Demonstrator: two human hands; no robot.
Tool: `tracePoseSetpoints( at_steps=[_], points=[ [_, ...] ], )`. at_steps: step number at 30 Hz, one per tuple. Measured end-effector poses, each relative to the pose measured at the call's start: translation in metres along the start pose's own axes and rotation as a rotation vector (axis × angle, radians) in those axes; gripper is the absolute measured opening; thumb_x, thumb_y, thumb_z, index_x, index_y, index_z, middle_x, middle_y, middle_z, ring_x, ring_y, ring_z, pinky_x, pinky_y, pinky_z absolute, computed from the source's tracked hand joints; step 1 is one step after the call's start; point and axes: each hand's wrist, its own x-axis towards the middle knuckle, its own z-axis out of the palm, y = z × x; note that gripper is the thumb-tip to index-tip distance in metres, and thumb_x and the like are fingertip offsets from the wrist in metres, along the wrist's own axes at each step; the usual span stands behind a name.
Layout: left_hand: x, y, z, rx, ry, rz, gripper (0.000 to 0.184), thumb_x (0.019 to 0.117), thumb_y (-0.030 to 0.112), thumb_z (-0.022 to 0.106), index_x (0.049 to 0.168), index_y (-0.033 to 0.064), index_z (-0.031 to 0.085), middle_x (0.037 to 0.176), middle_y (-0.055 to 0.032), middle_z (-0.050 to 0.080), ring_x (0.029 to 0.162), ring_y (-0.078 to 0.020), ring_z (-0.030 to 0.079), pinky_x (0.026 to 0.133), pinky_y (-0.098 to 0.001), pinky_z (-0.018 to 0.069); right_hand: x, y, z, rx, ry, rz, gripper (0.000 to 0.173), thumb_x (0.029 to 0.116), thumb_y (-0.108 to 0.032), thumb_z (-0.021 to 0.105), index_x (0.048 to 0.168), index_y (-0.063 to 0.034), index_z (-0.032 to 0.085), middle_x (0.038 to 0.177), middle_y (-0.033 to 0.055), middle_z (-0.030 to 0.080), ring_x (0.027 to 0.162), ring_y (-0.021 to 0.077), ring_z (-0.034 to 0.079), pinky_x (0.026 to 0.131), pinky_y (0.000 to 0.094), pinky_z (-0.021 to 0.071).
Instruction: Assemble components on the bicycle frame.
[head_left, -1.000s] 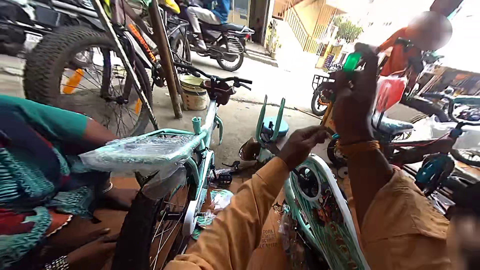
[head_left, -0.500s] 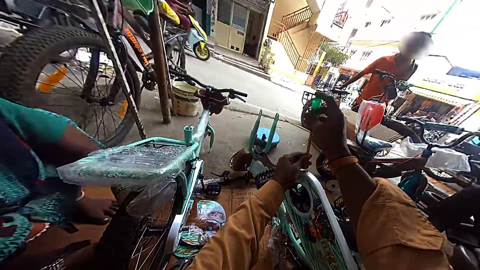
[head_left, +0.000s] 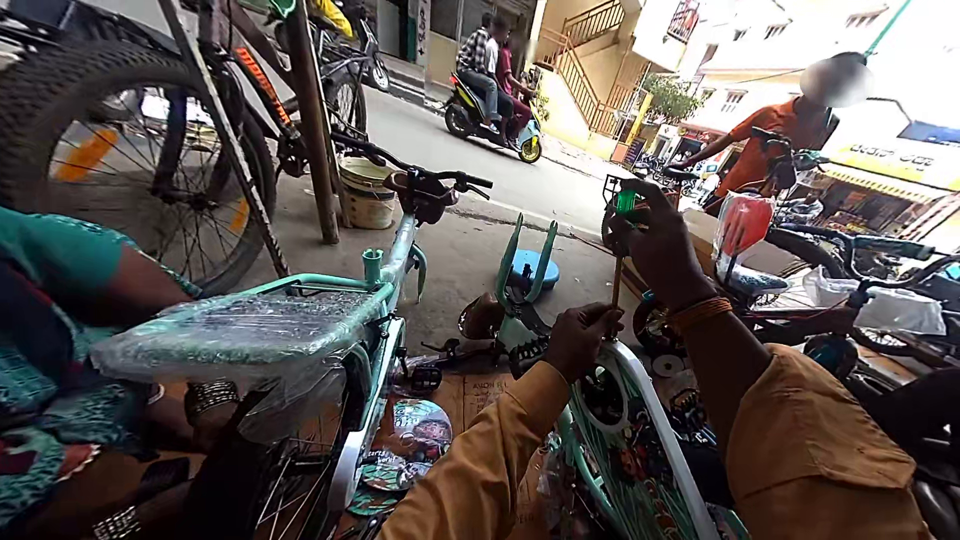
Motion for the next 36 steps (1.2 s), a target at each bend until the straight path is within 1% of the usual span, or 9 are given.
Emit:
tracePoseSetpoints(
  at_steps=[3,7,9,14,19,24,29,33,36],
  points=[
    [0.000,0.001,-0.001,0.018,-0.007,-0.009,0.031,0.1059,0.031,0.057,0.121,0.0101,0.073,0.098,-0.0036,0.078,0.089,-0.0154,0.075,0.088,-0.0403,0.0611,0.009,-0.005,-0.010,0.014,-0.064,0.041,0.040,0.1019,-0.014,0.063,0.140,-0.0119,0.053,0.105,0.0097,0.074,0.079,0.0180,0.074,0.070,0.0356,0.0643],
    [-0.002,-0.001,-0.001,0.035,-0.020,0.002,0.032,0.1064,0.033,0.056,0.120,0.0101,0.074,0.098,-0.0035,0.078,0.089,-0.0154,0.075,0.088,-0.0400,0.0611,0.022,-0.005,-0.015,-0.276,0.046,0.027,0.049,0.0794,-0.022,0.085,0.123,-0.0132,0.063,0.081,0.0073,0.071,0.066,0.0212,0.068,0.064,0.0456,0.0592],
    [-0.003,0.000,0.001,0.048,-0.011,-0.003,0.030,0.1051,0.033,0.058,0.118,0.0107,0.075,0.097,-0.0026,0.078,0.088,-0.0143,0.074,0.087,-0.0388,0.0611,0.024,-0.004,-0.012,-0.422,0.083,0.004,0.051,0.0758,-0.027,0.087,0.118,-0.0122,0.064,0.076,0.0085,0.067,0.064,0.0249,0.064,0.063,0.0508,0.0541],
    [-0.011,0.015,-0.003,0.066,-0.029,-0.060,0.029,0.1076,0.029,0.054,0.119,0.0090,0.072,0.098,-0.0054,0.077,0.085,-0.0168,0.073,0.081,-0.0400,0.0600,0.028,-0.011,-0.011,-0.210,-0.171,0.016,0.034,0.0979,-0.016,0.067,0.130,-0.0086,0.058,0.112,0.0106,0.071,0.086,0.0209,0.074,0.074,0.0431,0.0648],
    [-0.007,0.007,-0.001,0.010,-0.014,-0.042,0.029,0.1057,0.024,0.058,0.129,0.0103,0.067,0.100,-0.0055,0.077,0.086,-0.0164,0.074,0.084,-0.0380,0.0618,0.033,0.000,-0.008,-0.230,-0.010,-0.022,0.044,0.0809,-0.019,0.083,0.119,-0.0089,0.063,0.080,0.0094,0.068,0.064,0.0219,0.066,0.062,0.0454,0.0579],
    [-0.004,0.006,-0.003,-0.017,0.009,-0.035,0.027,0.1042,0.026,0.061,0.124,0.0095,0.070,0.097,-0.0071,0.077,0.085,-0.0184,0.075,0.083,-0.0391,0.0633,0.040,0.001,-0.015,-0.150,-0.152,0.075,0.037,0.0946,-0.015,0.069,0.127,-0.0070,0.054,0.109,0.0123,0.070,0.083,0.0229,0.073,0.074,0.0444,0.0632],
    [-0.014,0.020,0.002,0.039,0.011,-0.069,0.028,0.1031,0.028,0.063,0.124,0.0105,0.069,0.100,-0.0068,0.075,0.083,-0.0177,0.073,0.078,-0.0394,0.0611,0.034,-0.002,-0.016,-0.344,0.021,0.009,0.048,0.0785,-0.024,0.086,0.115,-0.0070,0.062,0.084,0.0111,0.068,0.067,0.0248,0.064,0.065,0.0494,0.0550],
    [-0.013,0.019,0.001,0.038,0.014,-0.071,0.028,0.1044,0.028,0.061,0.123,0.0101,0.070,0.097,-0.0082,0.075,0.080,-0.0191,0.073,0.076,-0.0403,0.0614,0.036,-0.002,-0.021,-0.246,-0.150,0.058,0.035,0.0987,-0.020,0.067,0.129,-0.0076,0.054,0.103,0.0102,0.070,0.081,0.0201,0.071,0.074,0.0422,0.0605],
    [-0.017,0.020,0.000,0.042,-0.003,-0.077,0.029,0.1060,0.028,0.057,0.126,0.0112,0.069,0.099,-0.0084,0.075,0.081,-0.0197,0.073,0.078,-0.0410,0.0616,0.038,-0.001,-0.022,-0.124,-0.147,0.093,0.034,0.0927,-0.010,0.071,0.122,-0.0058,0.056,0.092,0.0123,0.073,0.074,0.0228,0.073,0.068,0.0431,0.0629]
  ],
)
